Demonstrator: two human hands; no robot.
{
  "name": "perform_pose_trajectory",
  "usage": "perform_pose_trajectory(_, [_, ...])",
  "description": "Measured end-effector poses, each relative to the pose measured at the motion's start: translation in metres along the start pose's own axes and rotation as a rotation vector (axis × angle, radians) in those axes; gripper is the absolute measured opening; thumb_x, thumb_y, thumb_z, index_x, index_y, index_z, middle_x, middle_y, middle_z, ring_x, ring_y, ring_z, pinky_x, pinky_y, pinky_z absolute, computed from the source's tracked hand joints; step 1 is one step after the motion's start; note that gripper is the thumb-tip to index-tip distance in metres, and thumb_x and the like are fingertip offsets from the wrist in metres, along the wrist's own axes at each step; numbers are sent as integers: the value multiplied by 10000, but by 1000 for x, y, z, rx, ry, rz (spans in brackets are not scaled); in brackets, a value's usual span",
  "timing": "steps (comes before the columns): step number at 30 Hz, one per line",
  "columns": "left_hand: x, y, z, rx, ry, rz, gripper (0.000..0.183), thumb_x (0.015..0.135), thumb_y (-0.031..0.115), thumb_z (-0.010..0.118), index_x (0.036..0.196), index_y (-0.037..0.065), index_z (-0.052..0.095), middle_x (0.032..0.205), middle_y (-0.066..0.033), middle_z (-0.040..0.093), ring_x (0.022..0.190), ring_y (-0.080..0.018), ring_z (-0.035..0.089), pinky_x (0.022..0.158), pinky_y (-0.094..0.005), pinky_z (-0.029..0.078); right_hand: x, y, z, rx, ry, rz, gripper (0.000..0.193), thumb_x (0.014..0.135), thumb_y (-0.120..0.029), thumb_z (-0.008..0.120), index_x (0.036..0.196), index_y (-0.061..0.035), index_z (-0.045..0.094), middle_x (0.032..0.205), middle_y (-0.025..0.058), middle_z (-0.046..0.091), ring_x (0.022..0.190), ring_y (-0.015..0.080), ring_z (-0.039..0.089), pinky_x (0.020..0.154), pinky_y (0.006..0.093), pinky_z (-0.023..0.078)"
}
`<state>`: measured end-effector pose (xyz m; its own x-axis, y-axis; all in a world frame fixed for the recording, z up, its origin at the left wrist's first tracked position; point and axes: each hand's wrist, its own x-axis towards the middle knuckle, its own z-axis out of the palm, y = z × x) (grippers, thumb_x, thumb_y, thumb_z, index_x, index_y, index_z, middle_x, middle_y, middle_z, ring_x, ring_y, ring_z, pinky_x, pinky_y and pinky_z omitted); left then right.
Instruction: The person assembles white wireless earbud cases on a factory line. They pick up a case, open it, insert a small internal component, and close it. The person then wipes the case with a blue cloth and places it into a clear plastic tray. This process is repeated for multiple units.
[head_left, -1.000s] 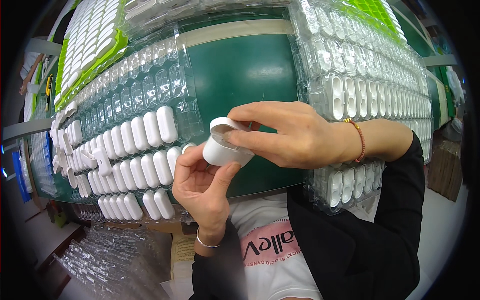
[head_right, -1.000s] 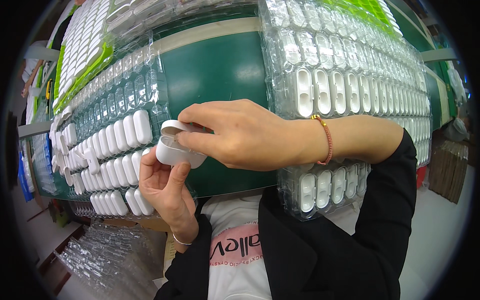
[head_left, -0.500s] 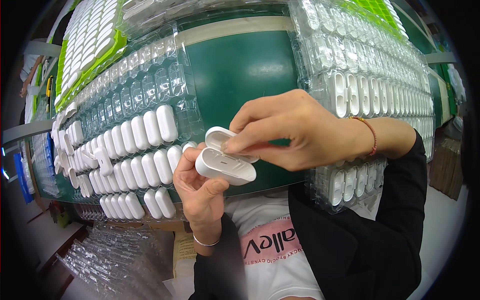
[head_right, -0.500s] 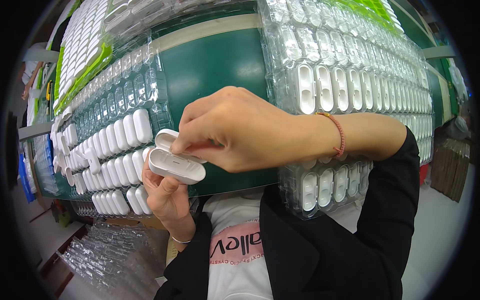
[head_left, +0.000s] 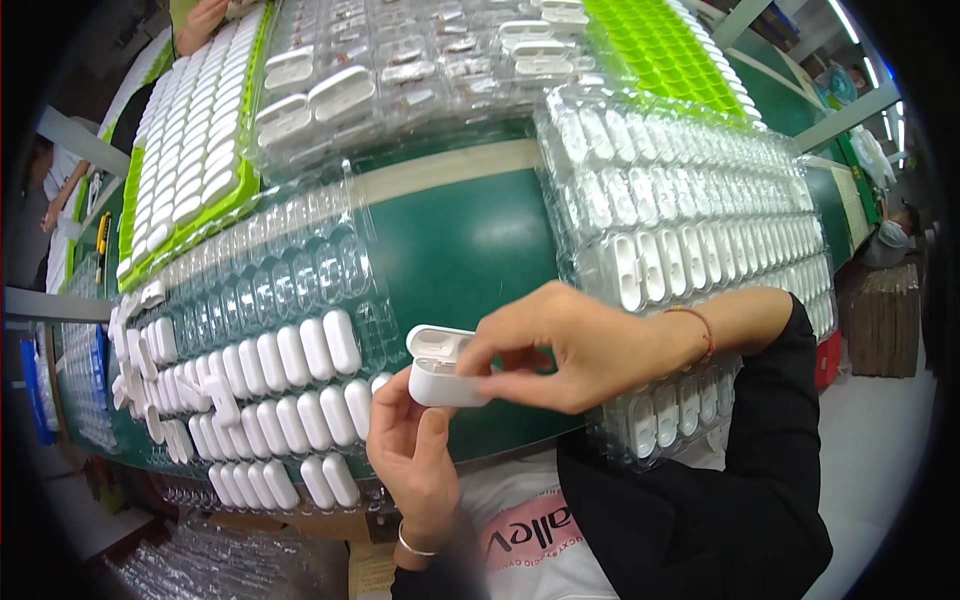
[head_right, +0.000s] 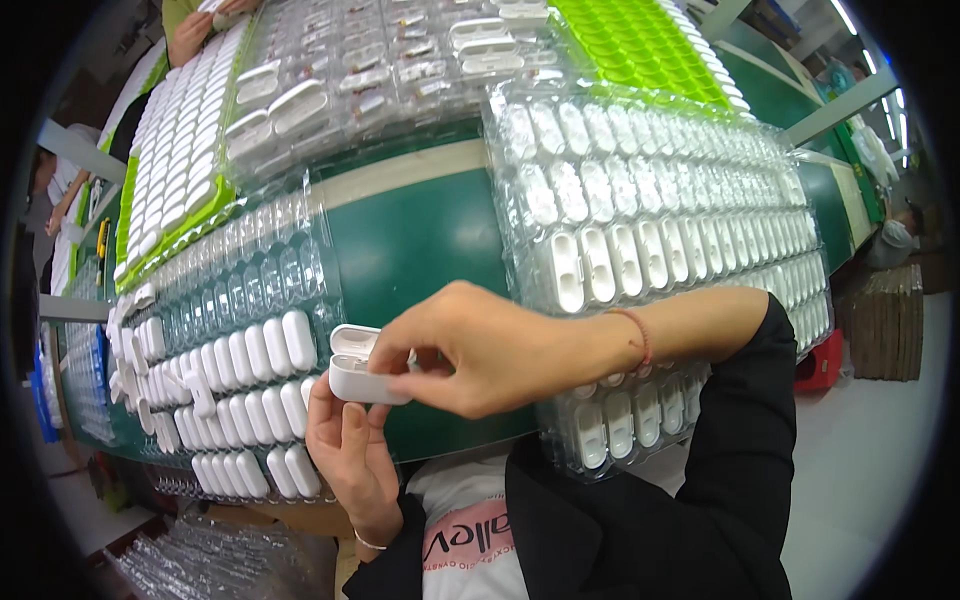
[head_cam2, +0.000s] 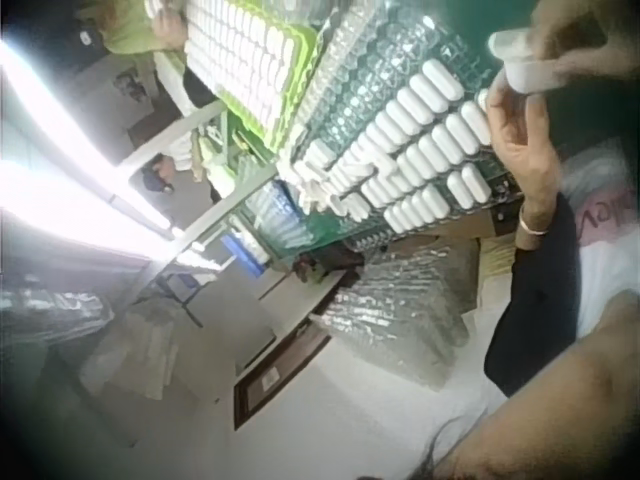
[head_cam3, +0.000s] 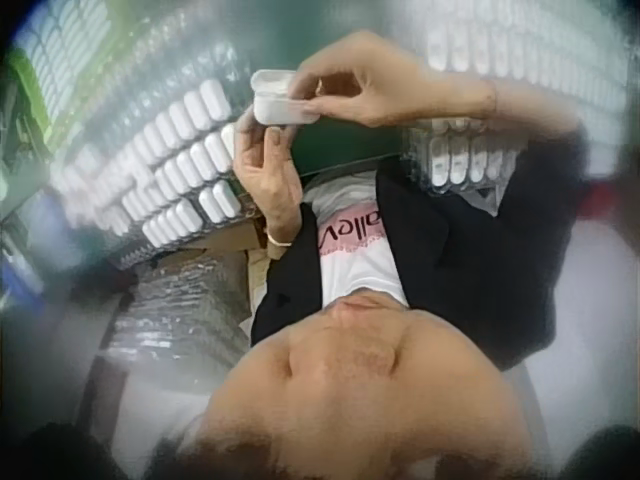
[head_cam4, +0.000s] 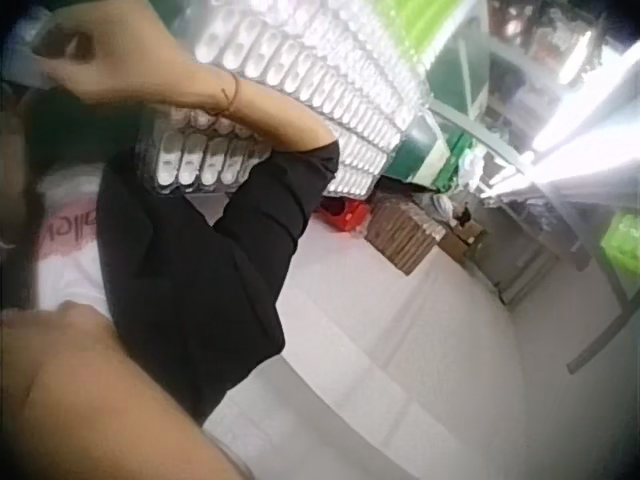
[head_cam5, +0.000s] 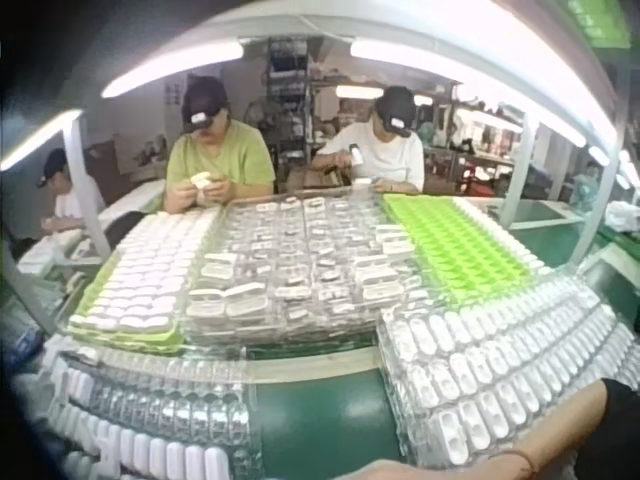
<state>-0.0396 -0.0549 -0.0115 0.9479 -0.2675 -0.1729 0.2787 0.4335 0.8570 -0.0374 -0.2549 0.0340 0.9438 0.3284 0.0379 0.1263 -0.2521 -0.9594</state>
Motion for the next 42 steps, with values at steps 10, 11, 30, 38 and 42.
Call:
perform_pose_trajectory(10, [-6, 11, -11, 336, -34, 187, 283, 867, -68, 527, 1149, -46, 525, 1132, -140, 523, 1015, -196, 545, 774, -325, 532, 20, 60, -239, -1054, 788, -31, 112, 812, -53, 665, 913, -15, 691, 838, 82, 694, 677, 157, 610, 614, 282, 466])
perform_pose_trajectory(11, [-5, 10, -10, 333, -29, 180, 280, 867, -69, 529, 1146, -46, 526, 1130, -138, 525, 1012, -192, 544, 762, -320, 529, 17, 71, -259, -1107, 778, -24, 113, 806, -48, 659, 908, -14, 691, 841, 95, 692, 684, 182, 615, 631, 296, 472])
perform_pose_trajectory(30, [28, 60, -78, 1493, 259, 575, 147, 837, 15, 669, 984, 14, 669, 918, -69, 657, 740, -158, 558, 590, -280, 439, -18, 60, -191, -1100, 619, 26, 163, 859, -88, 656, 1012, -39, 684, 1005, 88, 687, 658, 177, 559, 630, 291, 462])
perform_pose_trajectory(38, [91, 34, -49, 1852, -173, 596, 369, 794, 135, 704, 1117, 3, 584, 968, -164, 627, 896, -333, 581, 750, -412, 475, -95, 43, -164, -1121, 707, 48, 137, 833, -55, 671, 968, -35, 692, 904, 104, 682, 672, 211, 618, 624, 320, 479])
perform_pose_trajectory(42, [80, 56, -42, 1770, -60, 391, 359, 791, 38, 674, 1142, 25, 600, 966, -116, 640, 845, -273, 611, 711, -359, 484, -159, 54, -209, -1254, 909, 306, 121, 843, -121, 643, 935, -70, 701, 846, 118, 672, 704, 279, 634, 660, 354, 500])
